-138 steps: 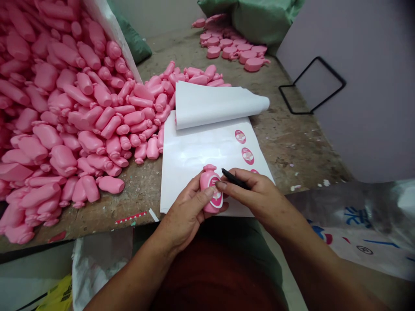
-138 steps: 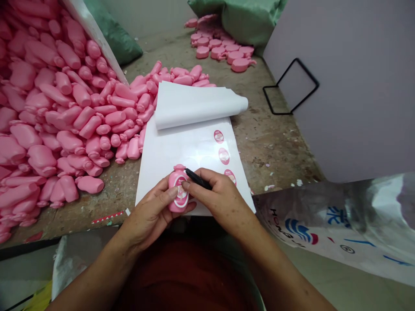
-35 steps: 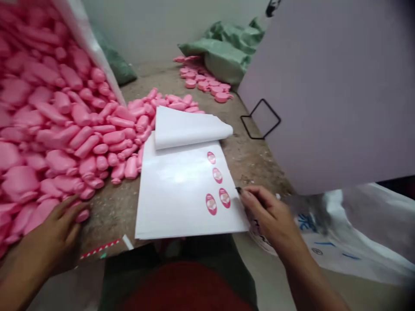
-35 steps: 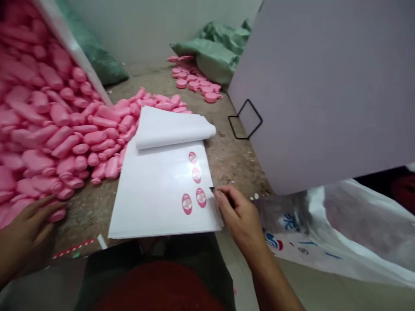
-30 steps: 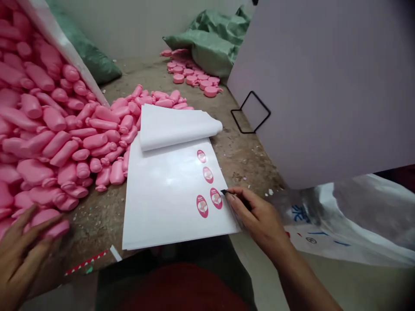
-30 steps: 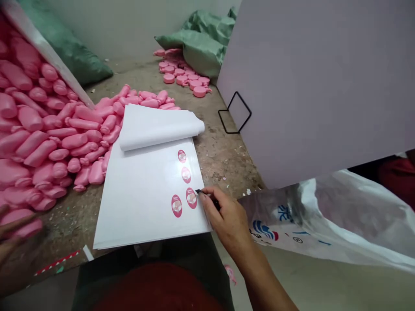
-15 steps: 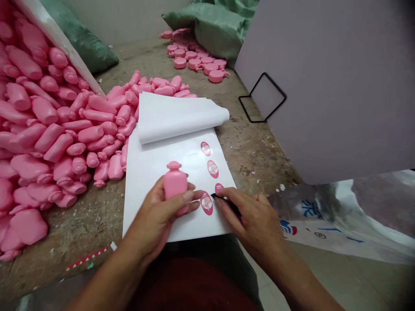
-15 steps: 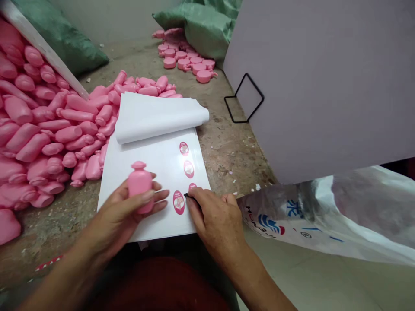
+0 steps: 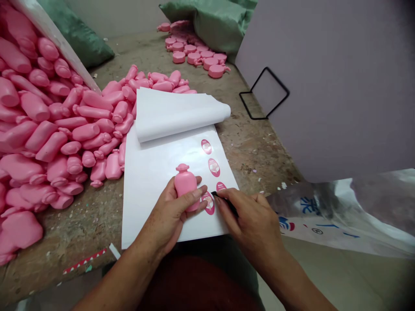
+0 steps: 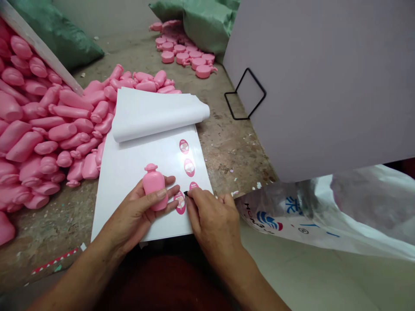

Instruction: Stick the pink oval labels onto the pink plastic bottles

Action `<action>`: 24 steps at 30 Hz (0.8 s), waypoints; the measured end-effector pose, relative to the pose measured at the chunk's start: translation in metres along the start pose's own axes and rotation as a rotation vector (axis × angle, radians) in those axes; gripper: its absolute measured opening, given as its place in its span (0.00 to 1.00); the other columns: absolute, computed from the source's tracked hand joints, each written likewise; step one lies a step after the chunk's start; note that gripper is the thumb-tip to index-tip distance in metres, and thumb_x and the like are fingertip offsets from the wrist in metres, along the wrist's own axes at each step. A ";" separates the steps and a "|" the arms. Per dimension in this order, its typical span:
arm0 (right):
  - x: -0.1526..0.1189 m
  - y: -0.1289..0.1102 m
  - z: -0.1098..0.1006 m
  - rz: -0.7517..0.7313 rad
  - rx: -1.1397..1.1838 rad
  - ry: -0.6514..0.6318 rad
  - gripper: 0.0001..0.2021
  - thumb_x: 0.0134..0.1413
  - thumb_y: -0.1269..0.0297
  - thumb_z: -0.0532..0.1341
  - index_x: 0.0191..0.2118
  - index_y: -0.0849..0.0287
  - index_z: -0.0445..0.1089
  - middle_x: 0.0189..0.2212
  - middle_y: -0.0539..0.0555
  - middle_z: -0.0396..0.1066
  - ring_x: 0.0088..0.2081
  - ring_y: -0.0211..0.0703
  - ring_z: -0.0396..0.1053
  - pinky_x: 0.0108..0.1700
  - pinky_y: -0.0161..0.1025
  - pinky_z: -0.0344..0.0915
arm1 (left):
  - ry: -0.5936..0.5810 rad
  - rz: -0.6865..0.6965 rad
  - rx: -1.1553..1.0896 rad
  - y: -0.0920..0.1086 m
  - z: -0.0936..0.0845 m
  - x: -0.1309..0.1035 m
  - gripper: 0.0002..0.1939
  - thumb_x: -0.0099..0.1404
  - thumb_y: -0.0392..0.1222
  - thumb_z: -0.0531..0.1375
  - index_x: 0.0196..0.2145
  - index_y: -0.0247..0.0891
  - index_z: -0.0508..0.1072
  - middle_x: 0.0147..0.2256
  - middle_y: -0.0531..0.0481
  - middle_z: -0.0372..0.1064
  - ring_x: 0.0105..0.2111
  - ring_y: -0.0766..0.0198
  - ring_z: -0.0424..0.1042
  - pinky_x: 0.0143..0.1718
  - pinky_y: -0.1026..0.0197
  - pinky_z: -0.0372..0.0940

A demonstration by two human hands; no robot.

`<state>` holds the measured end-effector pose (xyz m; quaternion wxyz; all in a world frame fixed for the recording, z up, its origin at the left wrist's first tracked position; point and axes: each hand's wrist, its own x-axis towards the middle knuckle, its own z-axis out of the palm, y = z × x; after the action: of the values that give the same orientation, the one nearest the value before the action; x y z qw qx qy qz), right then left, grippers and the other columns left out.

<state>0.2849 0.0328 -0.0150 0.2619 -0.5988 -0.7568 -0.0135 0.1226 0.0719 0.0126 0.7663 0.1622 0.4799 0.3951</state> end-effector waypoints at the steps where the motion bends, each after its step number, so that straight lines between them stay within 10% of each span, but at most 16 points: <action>1: 0.001 0.000 0.000 0.002 0.002 0.004 0.12 0.69 0.67 0.53 0.35 0.59 0.71 0.27 0.51 0.78 0.23 0.43 0.68 0.32 0.41 0.53 | -0.002 -0.003 -0.006 0.000 0.000 0.000 0.18 0.56 0.33 0.69 0.45 0.37 0.72 0.52 0.44 0.71 0.52 0.51 0.74 0.52 0.51 0.73; 24: 0.010 0.008 0.007 0.081 -0.062 -0.041 0.15 0.63 0.54 0.59 0.30 0.58 0.72 0.21 0.51 0.75 0.20 0.40 0.60 0.33 0.41 0.52 | 0.001 0.020 -0.221 0.002 -0.005 0.003 0.12 0.64 0.29 0.62 0.46 0.30 0.73 0.45 0.40 0.78 0.42 0.59 0.79 0.43 0.61 0.75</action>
<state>0.2882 0.0465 -0.0191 0.2282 -0.6367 -0.7364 -0.0140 0.1181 0.0748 0.0094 0.7754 0.0814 0.4319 0.4534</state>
